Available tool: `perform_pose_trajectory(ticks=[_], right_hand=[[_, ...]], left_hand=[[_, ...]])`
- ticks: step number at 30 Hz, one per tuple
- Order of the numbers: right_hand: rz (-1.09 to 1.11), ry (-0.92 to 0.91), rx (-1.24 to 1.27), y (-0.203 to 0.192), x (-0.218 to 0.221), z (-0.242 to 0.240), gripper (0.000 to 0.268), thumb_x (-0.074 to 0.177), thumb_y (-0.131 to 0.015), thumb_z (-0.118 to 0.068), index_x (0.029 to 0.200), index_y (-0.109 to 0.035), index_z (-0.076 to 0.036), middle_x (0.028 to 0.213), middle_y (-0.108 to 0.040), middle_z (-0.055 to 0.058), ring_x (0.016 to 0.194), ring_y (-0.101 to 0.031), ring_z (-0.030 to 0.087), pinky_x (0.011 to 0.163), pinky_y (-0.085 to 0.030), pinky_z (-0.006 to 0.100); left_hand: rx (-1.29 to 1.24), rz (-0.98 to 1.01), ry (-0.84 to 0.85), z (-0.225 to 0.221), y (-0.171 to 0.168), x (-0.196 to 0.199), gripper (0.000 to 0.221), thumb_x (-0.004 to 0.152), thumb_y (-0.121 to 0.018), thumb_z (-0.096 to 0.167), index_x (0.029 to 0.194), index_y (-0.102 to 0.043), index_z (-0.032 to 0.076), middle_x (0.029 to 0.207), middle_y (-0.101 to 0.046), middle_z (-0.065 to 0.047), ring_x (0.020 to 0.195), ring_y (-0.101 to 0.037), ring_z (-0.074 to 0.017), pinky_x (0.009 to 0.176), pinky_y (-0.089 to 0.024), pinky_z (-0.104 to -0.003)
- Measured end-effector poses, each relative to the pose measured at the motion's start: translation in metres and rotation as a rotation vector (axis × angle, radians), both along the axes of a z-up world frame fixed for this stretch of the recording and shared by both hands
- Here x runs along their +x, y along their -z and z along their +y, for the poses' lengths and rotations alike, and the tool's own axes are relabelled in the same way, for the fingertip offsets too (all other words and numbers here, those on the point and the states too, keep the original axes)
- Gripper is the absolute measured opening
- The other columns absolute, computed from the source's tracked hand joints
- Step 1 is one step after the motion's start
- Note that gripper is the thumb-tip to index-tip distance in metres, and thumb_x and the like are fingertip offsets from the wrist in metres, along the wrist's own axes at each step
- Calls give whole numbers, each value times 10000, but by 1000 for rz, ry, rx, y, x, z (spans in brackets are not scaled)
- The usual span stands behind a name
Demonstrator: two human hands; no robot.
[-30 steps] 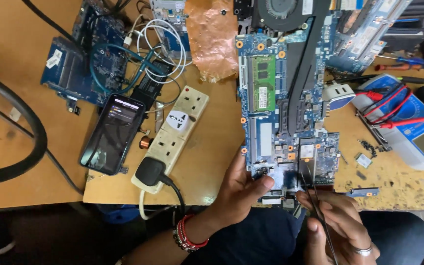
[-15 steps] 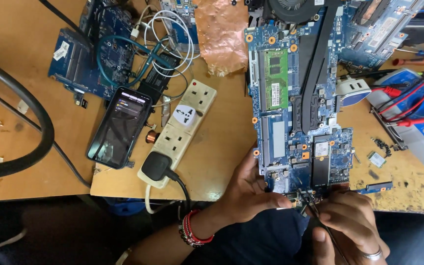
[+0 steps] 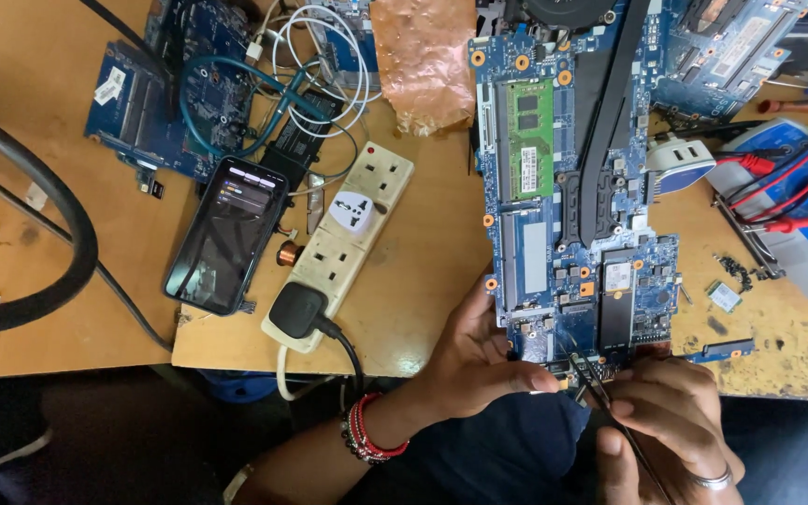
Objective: Inspecting and repairing a laptop motherboard using tweezers and a smartphone for reference
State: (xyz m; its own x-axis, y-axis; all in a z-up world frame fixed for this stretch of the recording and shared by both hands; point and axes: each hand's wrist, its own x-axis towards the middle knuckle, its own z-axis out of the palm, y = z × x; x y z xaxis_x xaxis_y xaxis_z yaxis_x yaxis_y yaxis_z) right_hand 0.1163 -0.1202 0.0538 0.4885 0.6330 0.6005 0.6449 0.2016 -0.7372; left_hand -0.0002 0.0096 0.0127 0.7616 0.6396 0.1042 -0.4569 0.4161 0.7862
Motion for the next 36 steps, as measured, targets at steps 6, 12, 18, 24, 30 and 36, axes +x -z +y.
perform_pose_trajectory(ticks=[6, 12, 18, 24, 30, 36], right_hand=[[-3, 5, 15, -7, -7, 5, 207, 953, -583, -228, 951, -593, -21, 891, -664, 158, 967, -617, 287, 1054, -526, 427], [-11, 34, 17, -12, -12, 10, 187, 935, -608, -162, 933, -603, 25, 886, -671, 179, 950, -605, 316, 975, -504, 404], [-28, 15, 15, -10, -10, 10, 180, 929, -612, -162, 941, -604, 17, 883, -674, 167, 939, -614, 313, 950, -483, 405], [25, 37, -20, -16, -15, 8, 164, 956, -604, -145, 958, -598, 19, 908, -669, 174, 977, -622, 320, 977, -509, 406], [8, 23, -40, -15, -11, 6, 162, 961, -601, -154, 970, -597, 8, 929, -671, 172, 994, -638, 326, 980, -519, 417], [31, 27, -27, -13, -12, 6, 177, 970, -588, -156, 962, -585, 21, 904, -656, 187, 977, -636, 336, 959, -527, 409]], left_hand=[[-2, -36, -11, -1, 0, 1, 954, 812, -849, 97, 1593, -304, 45, 1411, -574, -101, 1306, -580, -208, 1112, -537, -376], [0, -4, -9, -1, 0, 0, 963, 799, -852, 99, 1592, -309, 60, 1426, -567, -85, 1311, -569, -193, 1118, -528, -366], [21, -24, -6, -2, 3, -1, 970, 810, -846, 82, 1606, -293, 53, 1416, -569, -87, 1305, -575, -190, 1117, -533, -354], [20, -16, -2, -2, -2, 0, 952, 816, -841, 69, 1603, -306, 49, 1384, -586, -82, 1246, -602, -175, 1067, -557, -326], [35, -6, 0, -2, -2, 0, 960, 825, -834, 88, 1615, -291, 44, 1416, -571, -84, 1287, -574, -175, 1085, -537, -319], [18, -1, -8, -5, 0, 1, 907, 844, -811, 56, 1602, -313, 58, 1430, -557, -90, 1306, -560, -175, 1081, -544, -305]])
